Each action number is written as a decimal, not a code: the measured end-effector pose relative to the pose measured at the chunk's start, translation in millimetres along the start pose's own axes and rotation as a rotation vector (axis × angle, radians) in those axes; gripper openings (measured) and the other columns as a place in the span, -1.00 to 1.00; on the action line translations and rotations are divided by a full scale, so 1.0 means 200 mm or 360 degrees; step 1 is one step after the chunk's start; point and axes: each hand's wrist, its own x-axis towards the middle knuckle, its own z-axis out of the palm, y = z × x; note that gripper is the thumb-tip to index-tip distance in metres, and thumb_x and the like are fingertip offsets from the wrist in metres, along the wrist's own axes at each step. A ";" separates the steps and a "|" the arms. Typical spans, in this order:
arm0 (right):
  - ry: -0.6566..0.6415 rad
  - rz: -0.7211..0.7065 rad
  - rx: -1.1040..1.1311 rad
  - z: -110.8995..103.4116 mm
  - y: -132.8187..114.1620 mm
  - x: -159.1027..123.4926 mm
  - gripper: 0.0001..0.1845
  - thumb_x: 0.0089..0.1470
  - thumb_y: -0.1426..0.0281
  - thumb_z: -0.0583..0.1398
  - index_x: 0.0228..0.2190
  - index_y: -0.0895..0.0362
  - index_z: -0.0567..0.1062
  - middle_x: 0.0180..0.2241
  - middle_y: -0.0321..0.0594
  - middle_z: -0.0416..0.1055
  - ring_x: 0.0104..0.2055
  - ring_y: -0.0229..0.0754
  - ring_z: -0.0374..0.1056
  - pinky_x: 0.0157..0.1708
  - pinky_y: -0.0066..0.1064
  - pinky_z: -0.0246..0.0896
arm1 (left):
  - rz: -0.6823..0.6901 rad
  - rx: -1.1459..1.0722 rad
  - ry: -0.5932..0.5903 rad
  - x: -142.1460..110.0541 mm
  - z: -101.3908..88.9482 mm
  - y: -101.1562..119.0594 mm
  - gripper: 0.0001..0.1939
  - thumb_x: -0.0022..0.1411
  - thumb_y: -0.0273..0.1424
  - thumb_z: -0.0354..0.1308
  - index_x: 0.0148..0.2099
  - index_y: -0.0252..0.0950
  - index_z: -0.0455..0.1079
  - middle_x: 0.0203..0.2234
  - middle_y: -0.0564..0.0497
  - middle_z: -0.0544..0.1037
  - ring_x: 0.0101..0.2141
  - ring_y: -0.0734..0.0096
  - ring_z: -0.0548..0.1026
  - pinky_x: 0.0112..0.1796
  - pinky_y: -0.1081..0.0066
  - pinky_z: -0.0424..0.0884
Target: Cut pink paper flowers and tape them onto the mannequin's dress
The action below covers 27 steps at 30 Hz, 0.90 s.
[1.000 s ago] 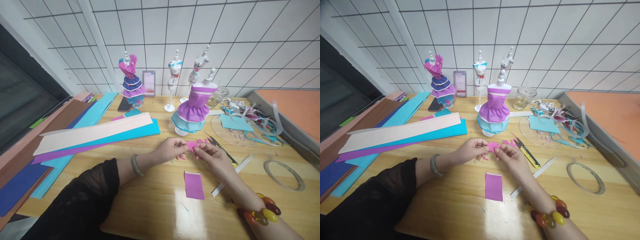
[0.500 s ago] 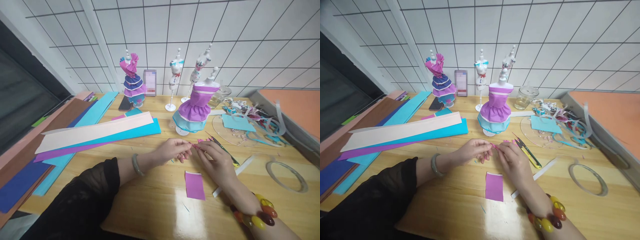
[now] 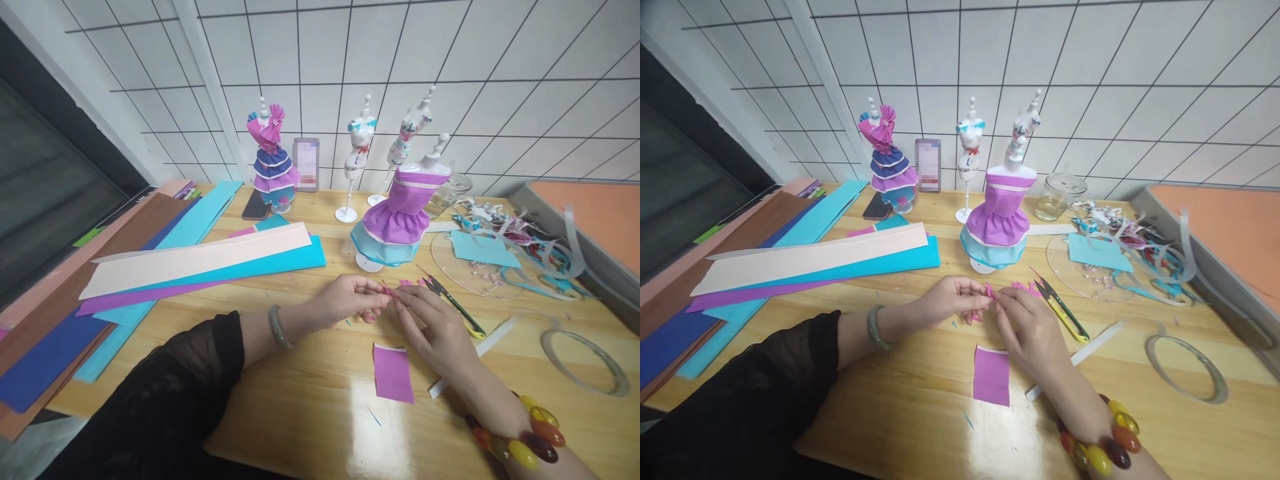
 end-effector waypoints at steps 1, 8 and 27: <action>-0.0010 0.0006 0.0001 0.00 0.00 0.00 -0.74 0.10 0.51 0.09 -0.17 0.15 0.49 -0.25 -0.03 0.46 -0.23 -0.09 0.40 -0.25 -0.22 0.35 | -0.0002 0.0015 0.0014 0.00 0.00 0.00 -0.58 0.01 -0.14 0.22 -0.20 -0.37 0.38 -0.50 0.03 0.44 -0.55 0.60 0.39 -0.52 0.54 0.26; -0.0018 0.0019 0.0008 0.02 0.01 -0.02 -0.74 0.11 0.51 0.09 -0.18 0.12 0.50 -0.25 -0.06 0.47 -0.22 -0.10 0.41 -0.21 -0.23 0.34 | -0.0039 0.0001 0.0030 0.01 -0.01 -0.01 -0.66 0.02 -0.20 0.22 -0.28 -0.39 0.38 -0.51 0.01 0.46 -0.55 0.60 0.39 -0.49 0.52 0.29; -0.0036 0.0065 0.0053 0.02 -0.01 -0.01 -0.81 0.09 0.44 0.14 -0.26 0.11 0.53 -0.28 -0.07 0.50 -0.27 -0.09 0.43 -0.25 -0.22 0.37 | 0.0019 0.0233 0.0070 0.02 -0.02 -0.05 -0.71 0.09 -0.21 0.12 -0.29 -0.36 0.38 -0.51 0.01 0.46 -0.54 0.60 0.40 -0.52 0.56 0.26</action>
